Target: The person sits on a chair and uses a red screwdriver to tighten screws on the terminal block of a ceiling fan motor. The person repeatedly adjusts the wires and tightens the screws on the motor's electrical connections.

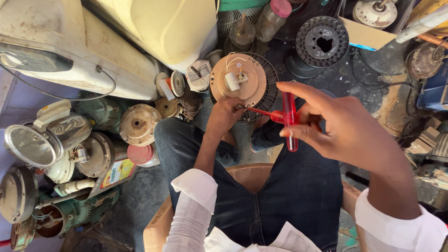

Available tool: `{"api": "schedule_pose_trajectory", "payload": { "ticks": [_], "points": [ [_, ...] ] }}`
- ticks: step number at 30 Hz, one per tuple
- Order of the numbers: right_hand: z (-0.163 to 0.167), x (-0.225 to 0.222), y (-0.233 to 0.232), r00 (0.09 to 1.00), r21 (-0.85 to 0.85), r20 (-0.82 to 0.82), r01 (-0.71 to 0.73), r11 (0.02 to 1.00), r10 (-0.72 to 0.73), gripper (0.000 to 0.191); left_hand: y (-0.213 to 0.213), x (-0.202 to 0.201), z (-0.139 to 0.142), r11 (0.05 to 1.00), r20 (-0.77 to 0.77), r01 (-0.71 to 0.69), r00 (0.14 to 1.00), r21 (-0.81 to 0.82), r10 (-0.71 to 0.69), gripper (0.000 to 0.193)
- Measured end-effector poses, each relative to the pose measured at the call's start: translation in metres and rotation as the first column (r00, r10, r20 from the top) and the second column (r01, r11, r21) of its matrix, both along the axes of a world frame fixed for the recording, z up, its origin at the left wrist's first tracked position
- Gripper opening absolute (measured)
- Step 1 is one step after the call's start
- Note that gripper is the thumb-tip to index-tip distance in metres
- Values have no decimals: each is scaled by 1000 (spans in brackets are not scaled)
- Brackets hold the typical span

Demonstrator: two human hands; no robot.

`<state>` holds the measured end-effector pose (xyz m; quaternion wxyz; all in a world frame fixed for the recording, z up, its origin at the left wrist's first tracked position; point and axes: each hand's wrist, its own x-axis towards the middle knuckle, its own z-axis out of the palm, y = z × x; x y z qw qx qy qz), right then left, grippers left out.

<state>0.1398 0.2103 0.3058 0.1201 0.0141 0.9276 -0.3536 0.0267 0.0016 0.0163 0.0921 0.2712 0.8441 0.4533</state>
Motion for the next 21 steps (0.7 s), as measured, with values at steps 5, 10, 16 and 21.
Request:
{"api": "schedule_pose_trajectory", "payload": {
  "ticks": [5, 10, 16, 21],
  "points": [
    [5, -1, 5, 996, 49, 64, -69, 996, 66, 99, 1, -1, 0, 1000, 13, -8, 1000, -3, 8, 24],
    [2, 1, 10, 983, 45, -130, -121, 992, 126, 90, 1, 0, 1, 1000, -11, -13, 1000, 13, 13, 22],
    [-6, -2, 16, 969, 81, -199, -132, 988, 145, 86, 1, 0, 4, 1000, -14, 10, 1000, 28, -10, 18],
    [-9, -4, 26, 941, 212, -242, -185, 960, 235, 58, 2, -4, 5, 998, -100, 36, 995, 58, -30, 16]
  ]
}}
